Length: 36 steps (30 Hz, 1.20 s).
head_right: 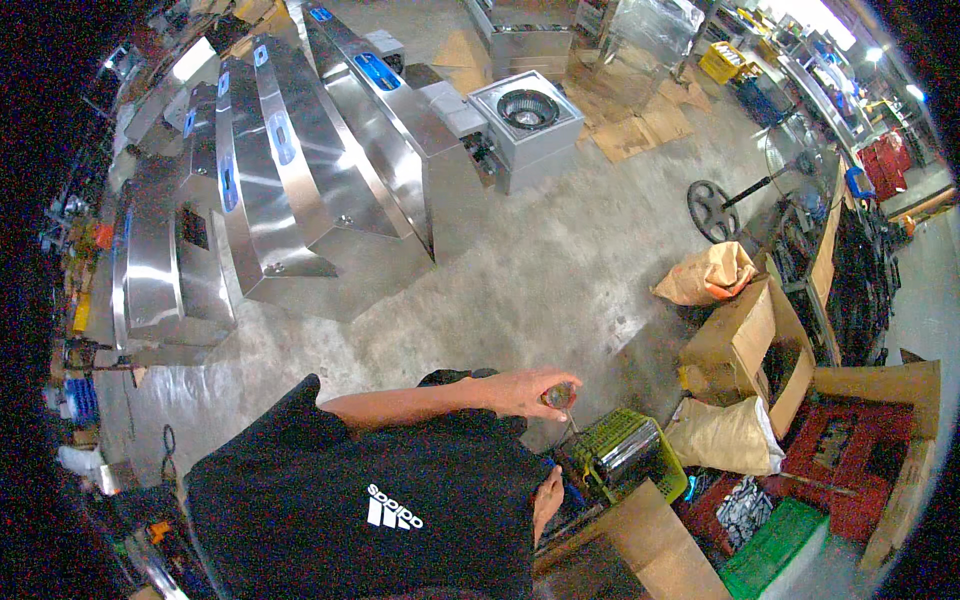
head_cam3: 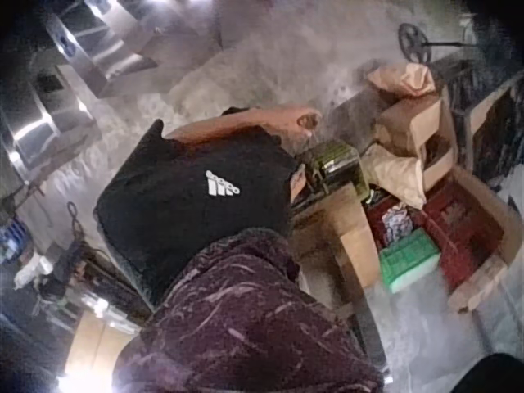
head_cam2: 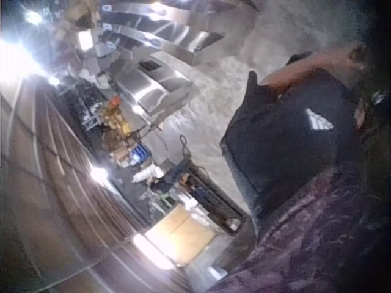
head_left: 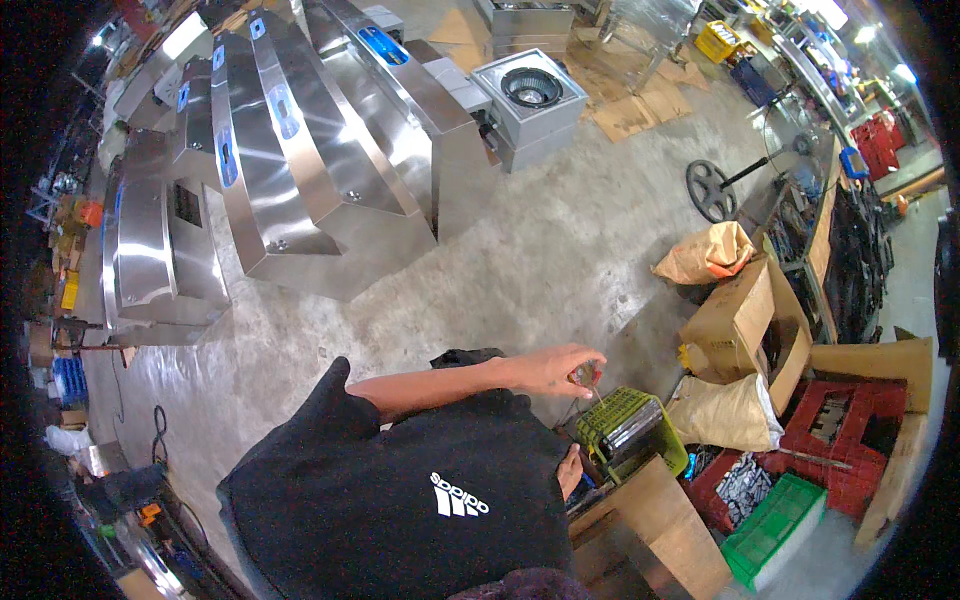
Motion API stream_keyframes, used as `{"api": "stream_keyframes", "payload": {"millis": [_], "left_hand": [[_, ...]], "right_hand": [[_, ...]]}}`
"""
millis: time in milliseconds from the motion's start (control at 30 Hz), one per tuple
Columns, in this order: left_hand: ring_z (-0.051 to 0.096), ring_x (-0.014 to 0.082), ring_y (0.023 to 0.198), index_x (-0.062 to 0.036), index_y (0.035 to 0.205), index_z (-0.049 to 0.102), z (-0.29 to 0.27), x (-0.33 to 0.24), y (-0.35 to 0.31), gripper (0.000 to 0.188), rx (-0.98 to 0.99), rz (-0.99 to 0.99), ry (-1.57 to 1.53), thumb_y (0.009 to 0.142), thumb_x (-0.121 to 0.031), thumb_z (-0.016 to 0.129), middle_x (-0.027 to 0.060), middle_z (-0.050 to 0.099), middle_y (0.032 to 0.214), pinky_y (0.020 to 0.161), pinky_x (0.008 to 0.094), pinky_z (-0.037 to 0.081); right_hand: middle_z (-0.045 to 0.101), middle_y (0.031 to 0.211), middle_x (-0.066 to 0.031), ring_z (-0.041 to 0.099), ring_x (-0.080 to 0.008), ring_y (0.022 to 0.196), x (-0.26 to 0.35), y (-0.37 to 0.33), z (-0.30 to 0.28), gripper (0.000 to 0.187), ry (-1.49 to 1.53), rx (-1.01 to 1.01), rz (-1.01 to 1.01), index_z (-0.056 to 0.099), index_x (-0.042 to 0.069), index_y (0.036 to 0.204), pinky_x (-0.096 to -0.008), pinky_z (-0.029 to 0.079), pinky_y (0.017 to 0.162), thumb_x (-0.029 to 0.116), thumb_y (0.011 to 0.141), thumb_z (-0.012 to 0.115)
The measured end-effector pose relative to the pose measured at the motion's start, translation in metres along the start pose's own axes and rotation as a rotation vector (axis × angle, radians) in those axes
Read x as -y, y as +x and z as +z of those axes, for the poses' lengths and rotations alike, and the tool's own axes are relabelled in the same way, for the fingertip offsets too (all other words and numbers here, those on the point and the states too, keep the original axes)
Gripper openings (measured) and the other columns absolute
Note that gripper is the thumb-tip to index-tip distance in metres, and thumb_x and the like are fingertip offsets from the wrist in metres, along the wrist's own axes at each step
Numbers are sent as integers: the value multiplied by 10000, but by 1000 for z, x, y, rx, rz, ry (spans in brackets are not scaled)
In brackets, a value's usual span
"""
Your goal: The person wipes a stainless steel kitchen hood with a cloth, then uses a small brush to apply a substance from a jar to the surface of the hood.
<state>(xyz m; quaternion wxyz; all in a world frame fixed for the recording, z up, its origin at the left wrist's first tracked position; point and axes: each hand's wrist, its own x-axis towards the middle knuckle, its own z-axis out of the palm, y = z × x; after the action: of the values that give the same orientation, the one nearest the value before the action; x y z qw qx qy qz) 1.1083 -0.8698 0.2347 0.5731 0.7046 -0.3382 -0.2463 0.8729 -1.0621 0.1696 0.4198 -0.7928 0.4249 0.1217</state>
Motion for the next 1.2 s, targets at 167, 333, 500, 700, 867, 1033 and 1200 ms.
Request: {"api": "stream_keyframes", "payload": {"millis": [167, 333, 500, 700, 867, 1033, 1200], "left_hand": [[671, 299, 1094, -75, 1493, 450, -2, -2, 4, 670, 44, -16, -23, 981, -386, 748, 172, 594, 1375, 968, 413, 565], [695, 305, 1062, -66, 1492, 449, -5, -2, 8, 683, 67, -32, -80, 977, -400, 749, 183, 590, 1355, 955, 433, 566], [688, 311, 1039, -63, 1491, 446, -4, -7, 9, 697, 43, -38, -31, 972, -413, 754, 198, 589, 1331, 941, 431, 548], [663, 244, 1104, -70, 1461, 469, -5, -8, 23, 705, 44, -55, -129, 917, -332, 832, 129, 609, 1332, 921, 395, 582], [658, 217, 1126, -71, 1381, 503, -14, -39, 47, 676, 44, -22, -92, 866, -273, 892, 81, 636, 1306, 961, 377, 555], [673, 240, 1155, -80, 1323, 542, -17, -70, 65, 600, 148, 96, -12, 864, -255, 886, 113, 676, 1235, 983, 404, 533], [673, 232, 1122, -78, 1351, 560, 4, -91, 75, 621, 266, 215, -36, 852, -243, 891, 101, 686, 1225, 971, 400, 532]], "right_hand": [[666, 880, -78, 568, -166, 726, -76, 40, 11, 450, 247, -66, -460, 703, -42, 1138, -361, 492, 714, 397, 1073, 626], [739, 1140, -100, 715, -173, 910, 1, -3, -19, 470, 1636, 1120, 293, 635, 44, 1340, -238, 602, 716, 435, 1104, 526], [735, 1195, -101, 710, -152, 849, -99, -2, 39, 439, 933, 301, 427, 617, 33, 1391, -273, 608, 720, 336, 1074, 587], [534, 1550, -135, 491, -266, 1402, -51, -46, 51, 636, 892, 296, 93, 496, 22, 1545, -393, 332, 1198, 449, 1076, 536], [606, 1471, -198, 535, -319, 1411, -35, -50, 54, 477, 26, 120, -132, 572, 3, 1445, -454, 393, 1181, 332, 1100, 541], [686, 1248, -128, 624, -186, 1167, 75, -58, 4, 406, 678, -367, -103, 593, 17, 1410, -329, 504, 997, 166, 1039, 662], [611, 1100, -20, 555, -116, 950, 170, -91, -43, 578, 656, -560, -352, 558, 57, 1444, -264, 478, 854, 140, 928, 805]]}}
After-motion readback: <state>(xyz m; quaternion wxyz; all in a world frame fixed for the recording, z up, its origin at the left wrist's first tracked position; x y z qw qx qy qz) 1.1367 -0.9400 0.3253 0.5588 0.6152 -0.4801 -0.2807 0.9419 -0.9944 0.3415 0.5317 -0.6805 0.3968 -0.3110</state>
